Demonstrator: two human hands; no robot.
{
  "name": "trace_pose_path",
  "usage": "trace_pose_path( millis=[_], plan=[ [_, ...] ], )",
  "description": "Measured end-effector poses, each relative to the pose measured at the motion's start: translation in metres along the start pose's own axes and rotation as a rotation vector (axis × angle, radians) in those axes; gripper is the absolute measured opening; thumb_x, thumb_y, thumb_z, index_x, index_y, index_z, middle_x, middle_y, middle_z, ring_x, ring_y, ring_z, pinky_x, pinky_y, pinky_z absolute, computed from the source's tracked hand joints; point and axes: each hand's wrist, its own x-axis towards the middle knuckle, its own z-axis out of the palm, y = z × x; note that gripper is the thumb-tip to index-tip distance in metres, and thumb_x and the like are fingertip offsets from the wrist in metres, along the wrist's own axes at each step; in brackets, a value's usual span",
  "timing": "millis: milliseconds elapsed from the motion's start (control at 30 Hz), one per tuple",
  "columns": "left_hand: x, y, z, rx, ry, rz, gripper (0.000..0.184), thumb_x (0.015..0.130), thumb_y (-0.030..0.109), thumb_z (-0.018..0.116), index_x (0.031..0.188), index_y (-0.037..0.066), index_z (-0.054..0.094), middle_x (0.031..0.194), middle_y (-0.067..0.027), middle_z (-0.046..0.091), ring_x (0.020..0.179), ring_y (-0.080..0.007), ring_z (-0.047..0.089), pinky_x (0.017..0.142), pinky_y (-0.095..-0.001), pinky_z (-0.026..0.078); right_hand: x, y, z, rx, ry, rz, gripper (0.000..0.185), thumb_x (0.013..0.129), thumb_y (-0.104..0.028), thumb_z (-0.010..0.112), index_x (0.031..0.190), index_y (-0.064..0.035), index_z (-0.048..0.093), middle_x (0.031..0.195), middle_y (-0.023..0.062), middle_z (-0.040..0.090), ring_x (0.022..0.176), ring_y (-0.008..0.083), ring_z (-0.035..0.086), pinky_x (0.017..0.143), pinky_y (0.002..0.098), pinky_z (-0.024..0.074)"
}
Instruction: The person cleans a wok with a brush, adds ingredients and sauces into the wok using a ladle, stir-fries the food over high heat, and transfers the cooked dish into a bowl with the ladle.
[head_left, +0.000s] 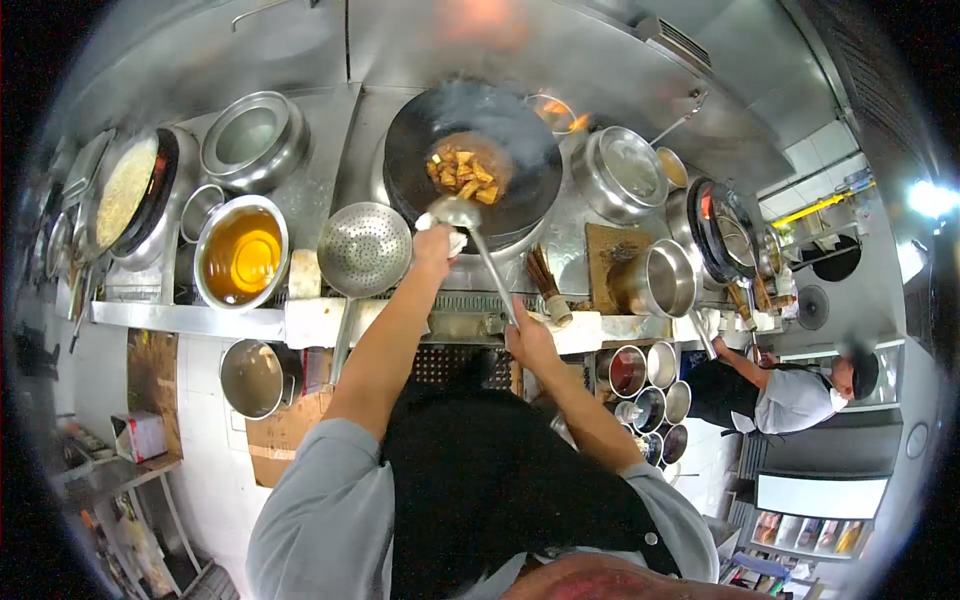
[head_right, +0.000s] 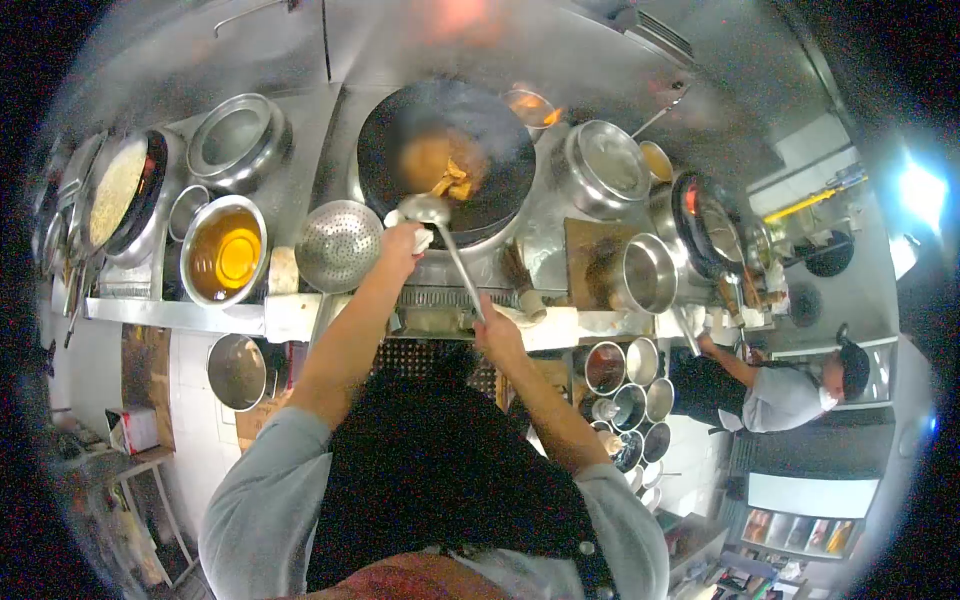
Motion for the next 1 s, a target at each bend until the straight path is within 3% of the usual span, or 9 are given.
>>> trace_pose_path(
  millis=[133, 333, 400, 500, 667, 700, 800, 967, 1000],
  plan=[
    [-0.018, -0.013, -0.012, -0.251, 0.093, 0.197, 0.006, 0.083, 0.005, 0.066, 0.087, 0.007, 0.062, 0.077, -0.0076, 0.063, 0.061, -0.0186, 0.061, 0.047, -0.0349, 0.047, 0.074, -0.002, -0.048, -0.067, -0.037, 0.088, 0.067, 0.092, -0.019, 0.061, 0.153, -0.0068, 0.038, 0.092, 0.0306, 0.069, 0.086, 0.0498, 0.066, 0.079, 0.0543, 0.0534],
    [-0.131, -0.045, -0.077, -0.176, 0.091, -0.017, 0.016, 0.085, 0.001, 0.062, 0.101, 0.004, 0.060, 0.086, -0.0070, 0.061, 0.074, -0.0200, 0.064, 0.058, -0.0370, 0.053, 0.055, -0.027, -0.087, 0.086, -0.029, 0.174, 0.067, 0.096, -0.022, 0.060, 0.157, -0.0112, 0.034, 0.103, 0.0270, 0.071, 0.092, 0.0469, 0.069, 0.083, 0.0512, 0.0541],
    [-0.159, -0.018, -0.055, -0.245, 0.044, 0.101, 0.011, 0.088, 0.008, 0.063, 0.099, 0.007, 0.061, 0.086, -0.0067, 0.061, 0.077, -0.0205, 0.065, 0.057, -0.0366, 0.052, 0.004, -0.026, -0.081, 0.354, -0.035, 0.003, 0.068, 0.098, -0.020, 0.062, 0.159, -0.0163, 0.032, 0.095, 0.0163, 0.073, 0.075, 0.0319, 0.071, 0.067, 0.0430, 0.0554],
    [-0.116, 0.021, -0.030, -0.189, -0.089, 0.076, 0.011, 0.087, 0.014, 0.069, 0.095, 0.009, 0.063, 0.081, -0.0043, 0.062, 0.068, -0.0179, 0.063, 0.052, -0.0319, 0.049, -0.036, -0.066, -0.117, 0.769, -0.361, 0.299, 0.064, 0.101, -0.012, 0.057, 0.160, -0.0179, 0.033, 0.073, -0.0018, 0.049, 0.057, 0.0055, 0.050, 0.051, 0.0226, 0.0441],
    [-0.045, 0.003, -0.038, -0.096, -0.191, 0.041, 0.010, 0.085, 0.011, 0.069, 0.093, 0.009, 0.063, 0.079, -0.0031, 0.062, 0.065, -0.0161, 0.061, 0.053, -0.0317, 0.049, 0.034, -0.013, -0.105, 0.329, -0.320, 0.214, 0.069, 0.097, -0.017, 0.062, 0.159, -0.0140, 0.032, 0.078, 0.0029, 0.062, 0.060, 0.0157, 0.060, 0.056, 0.0332, 0.0503],
    [-0.045, -0.012, -0.051, -0.091, -0.181, 0.088, 0.010, 0.085, 0.008, 0.068, 0.093, 0.009, 0.063, 0.078, -0.0033, 0.062, 0.064, -0.0165, 0.061, 0.054, -0.0320, 0.049, 0.058, 0.061, -0.041, 0.093, 0.084, -0.230, 0.069, 0.095, -0.018, 0.063, 0.158, -0.0126, 0.034, 0.085, 0.0125, 0.070, 0.069, 0.0266, 0.066, 0.066, 0.0433, 0.0524],
    [-0.070, -0.058, -0.088, -0.114, -0.015, 0.105, 0.011, 0.085, 0.003, 0.063, 0.096, 0.004, 0.064, 0.088, -0.0084, 0.064, 0.077, -0.0209, 0.065, 0.069, -0.0350, 0.055, 0.073, 0.005, -0.105, 0.156, -0.133, 0.188, 0.070, 0.095, -0.030, 0.062, 0.157, -0.0141, 0.034, 0.105, 0.0282, 0.069, 0.098, 0.0465, 0.067, 0.087, 0.0518, 0.0527],
    [-0.112, -0.021, -0.047, -0.155, 0.105, 0.104, 0.013, 0.083, 0.005, 0.065, 0.095, 0.005, 0.061, 0.082, -0.0061, 0.061, 0.071, -0.0195, 0.062, 0.058, -0.0360, 0.050, 0.014, 0.017, -0.076, 0.339, 0.070, 0.095, 0.064, 0.099, -0.023, 0.061, 0.157, -0.0138, 0.036, 0.099, 0.0260, 0.070, 0.083, 0.0392, 0.071, 0.075, 0.0446, 0.0551],
    [-0.105, -0.003, -0.030, -0.166, 0.139, 0.055, 0.017, 0.082, 0.004, 0.066, 0.097, 0.005, 0.059, 0.083, -0.0061, 0.060, 0.070, -0.0197, 0.061, 0.055, -0.0370, 0.048, 0.006, 0.042, -0.043, 0.435, 0.118, 0.051, 0.062, 0.099, -0.017, 0.061, 0.156, -0.0121, 0.037, 0.091, 0.0158, 0.065, 0.072, 0.0281, 0.062, 0.066, 0.0378, 0.0513]
  ],
)
